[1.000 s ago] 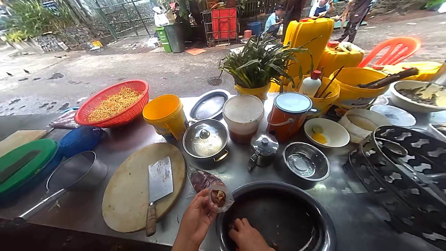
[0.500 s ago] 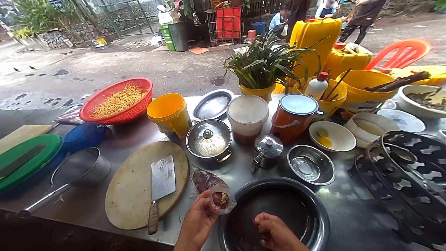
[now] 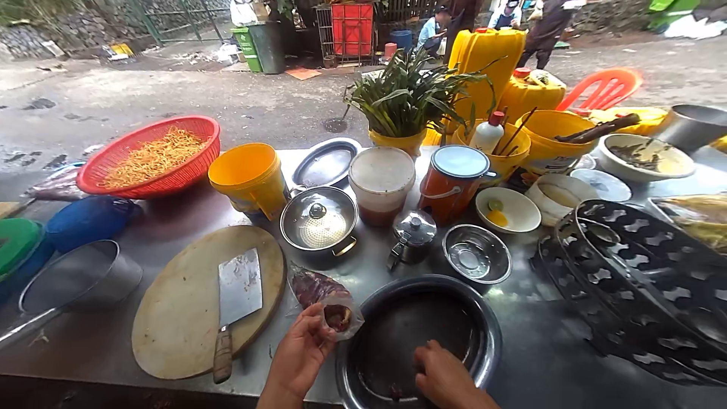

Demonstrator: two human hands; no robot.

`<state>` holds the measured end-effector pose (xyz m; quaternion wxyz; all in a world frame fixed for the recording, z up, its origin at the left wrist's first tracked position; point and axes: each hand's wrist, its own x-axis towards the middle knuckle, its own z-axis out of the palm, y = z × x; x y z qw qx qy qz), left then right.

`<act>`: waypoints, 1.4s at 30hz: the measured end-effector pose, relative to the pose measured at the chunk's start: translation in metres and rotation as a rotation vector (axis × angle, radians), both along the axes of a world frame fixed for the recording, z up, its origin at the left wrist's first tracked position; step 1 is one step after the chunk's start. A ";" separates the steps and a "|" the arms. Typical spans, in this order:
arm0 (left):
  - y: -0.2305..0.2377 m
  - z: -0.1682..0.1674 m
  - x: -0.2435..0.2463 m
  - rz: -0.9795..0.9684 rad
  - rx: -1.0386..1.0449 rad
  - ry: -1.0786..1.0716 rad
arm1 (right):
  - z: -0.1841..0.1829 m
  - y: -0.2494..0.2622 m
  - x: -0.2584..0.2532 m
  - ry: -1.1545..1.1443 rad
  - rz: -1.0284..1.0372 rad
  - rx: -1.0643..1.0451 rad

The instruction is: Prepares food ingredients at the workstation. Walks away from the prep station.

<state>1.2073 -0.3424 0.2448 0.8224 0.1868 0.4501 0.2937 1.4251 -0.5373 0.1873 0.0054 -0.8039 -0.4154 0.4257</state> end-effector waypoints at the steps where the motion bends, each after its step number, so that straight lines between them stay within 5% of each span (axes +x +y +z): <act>1: 0.000 0.001 0.002 0.002 0.002 -0.001 | -0.007 -0.001 -0.011 0.031 0.016 0.023; 9: 0.003 0.006 0.008 -0.043 -0.003 0.033 | -0.016 0.042 -0.078 0.126 0.489 0.101; 24: 0.010 0.005 0.003 -0.025 -0.022 0.046 | -0.007 0.011 -0.032 0.036 0.581 -0.116; 27: 0.011 0.008 0.007 -0.034 -0.029 0.052 | -0.018 0.007 -0.012 0.194 0.410 -0.044; 29: 0.010 0.009 0.007 -0.043 -0.029 0.056 | -0.023 0.005 0.001 0.531 0.106 0.092; 31: 0.011 0.009 0.007 -0.049 -0.027 0.053 | -0.007 0.012 -0.001 0.889 -0.214 0.251; 34: 0.011 0.008 0.009 -0.053 -0.021 0.048 | 0.034 0.045 -0.022 1.060 -0.374 0.514; 38: 0.010 0.007 0.010 -0.072 -0.006 0.053 | 0.067 0.094 -0.045 0.911 -0.382 0.736; 42: 0.011 0.004 0.009 -0.062 -0.017 0.045 | 0.061 0.100 -0.033 0.150 -0.219 0.719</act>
